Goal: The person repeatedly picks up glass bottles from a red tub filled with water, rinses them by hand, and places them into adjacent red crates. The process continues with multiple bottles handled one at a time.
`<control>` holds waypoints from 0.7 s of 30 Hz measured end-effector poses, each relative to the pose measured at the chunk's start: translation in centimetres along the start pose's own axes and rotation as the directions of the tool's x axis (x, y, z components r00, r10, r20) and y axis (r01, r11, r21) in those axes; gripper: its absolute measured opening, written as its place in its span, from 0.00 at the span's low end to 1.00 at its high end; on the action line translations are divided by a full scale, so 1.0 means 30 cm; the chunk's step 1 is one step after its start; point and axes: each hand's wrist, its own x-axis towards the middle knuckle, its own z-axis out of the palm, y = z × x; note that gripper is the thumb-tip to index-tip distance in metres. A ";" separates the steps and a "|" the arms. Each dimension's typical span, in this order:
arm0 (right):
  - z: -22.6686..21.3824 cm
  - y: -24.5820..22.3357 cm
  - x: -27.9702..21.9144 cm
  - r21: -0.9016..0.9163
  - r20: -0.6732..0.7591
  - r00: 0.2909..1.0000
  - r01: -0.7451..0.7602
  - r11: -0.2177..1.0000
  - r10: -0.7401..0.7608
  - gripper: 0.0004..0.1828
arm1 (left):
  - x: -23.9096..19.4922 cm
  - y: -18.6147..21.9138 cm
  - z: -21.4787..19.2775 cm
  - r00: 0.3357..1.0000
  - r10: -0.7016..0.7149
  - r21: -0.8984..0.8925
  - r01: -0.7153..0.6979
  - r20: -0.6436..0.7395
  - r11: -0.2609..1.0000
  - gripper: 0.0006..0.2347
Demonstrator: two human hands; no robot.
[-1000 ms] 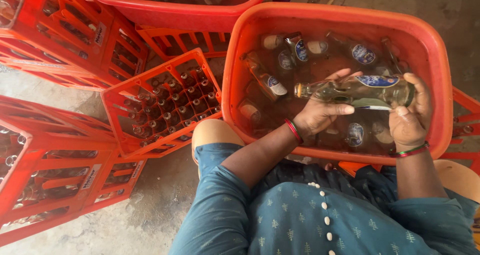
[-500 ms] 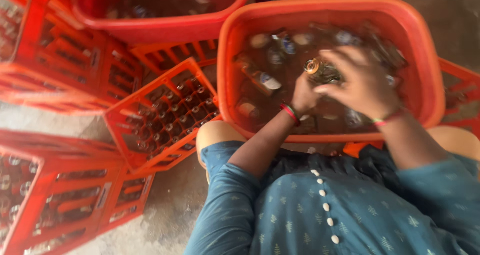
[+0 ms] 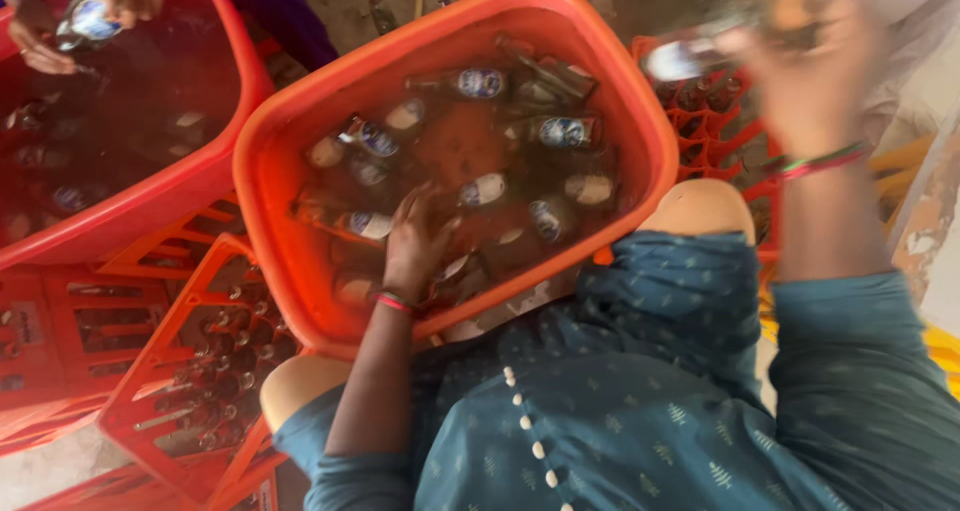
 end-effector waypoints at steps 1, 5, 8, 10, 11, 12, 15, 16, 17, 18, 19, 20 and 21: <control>-0.071 0.122 0.014 -0.100 -0.008 1.000 0.023 0.995 -0.024 0.20 | -0.001 -0.033 0.021 0.998 -0.032 0.073 0.027 0.057 0.997 0.26; -0.286 0.675 -0.006 -0.265 -0.103 0.986 -0.156 0.952 0.133 0.20 | -0.009 -0.113 0.105 0.924 -0.243 0.219 0.182 0.296 0.958 0.36; -0.312 1.082 -0.137 -0.576 -0.222 0.933 -0.360 0.734 0.283 0.20 | 0.010 -0.117 0.165 0.890 -0.280 0.324 0.162 0.360 0.932 0.38; -0.293 1.291 -0.235 -0.485 -0.249 0.937 -0.341 0.806 0.247 0.17 | 0.020 -0.109 0.182 0.884 -0.307 0.309 0.199 0.354 0.930 0.36; -0.274 1.383 -0.258 -0.575 -0.253 0.845 -0.524 0.629 0.472 0.15 | 0.011 -0.102 0.182 0.879 -0.324 0.303 0.222 0.348 0.927 0.35; -0.259 1.462 -0.270 -0.655 -0.272 0.700 -0.637 0.406 0.660 0.19 | 0.006 -0.096 0.189 0.865 -0.355 0.306 0.251 0.354 0.918 0.35; -0.224 1.608 -0.317 -0.784 -0.258 0.836 -0.474 0.401 0.484 0.16 | 0.030 -0.103 0.226 0.850 -0.396 0.318 0.290 0.347 0.903 0.35; -0.211 1.641 -0.327 -0.689 -0.291 0.784 -0.570 0.448 0.549 0.13 | 0.031 -0.111 0.235 0.869 -0.376 0.324 0.272 0.322 0.906 0.34; -0.207 1.661 -0.340 -0.583 -0.313 0.724 -0.658 0.477 0.615 0.11 | 0.033 -0.122 0.243 0.886 -0.355 0.332 0.253 0.297 0.909 0.34; -0.167 1.685 -0.324 -0.468 -0.309 0.666 -0.728 0.501 0.679 0.12 | 0.028 -0.134 0.252 0.877 -0.376 0.356 0.264 0.299 0.897 0.32; -0.167 1.688 -0.321 -0.634 -0.270 0.731 -0.625 0.456 0.626 0.12 | 0.032 -0.148 0.262 0.867 -0.397 0.379 0.274 0.300 0.884 0.29; -0.143 1.693 -0.296 -0.730 -0.221 0.765 -0.542 0.418 0.605 0.12 | 0.023 -0.160 0.262 0.855 -0.430 0.404 0.298 0.290 0.865 0.27; -0.104 1.691 -0.271 -0.774 -0.184 0.786 -0.486 0.406 0.590 0.12 | 0.021 -0.171 0.263 0.870 -0.399 0.396 0.271 0.288 0.877 0.27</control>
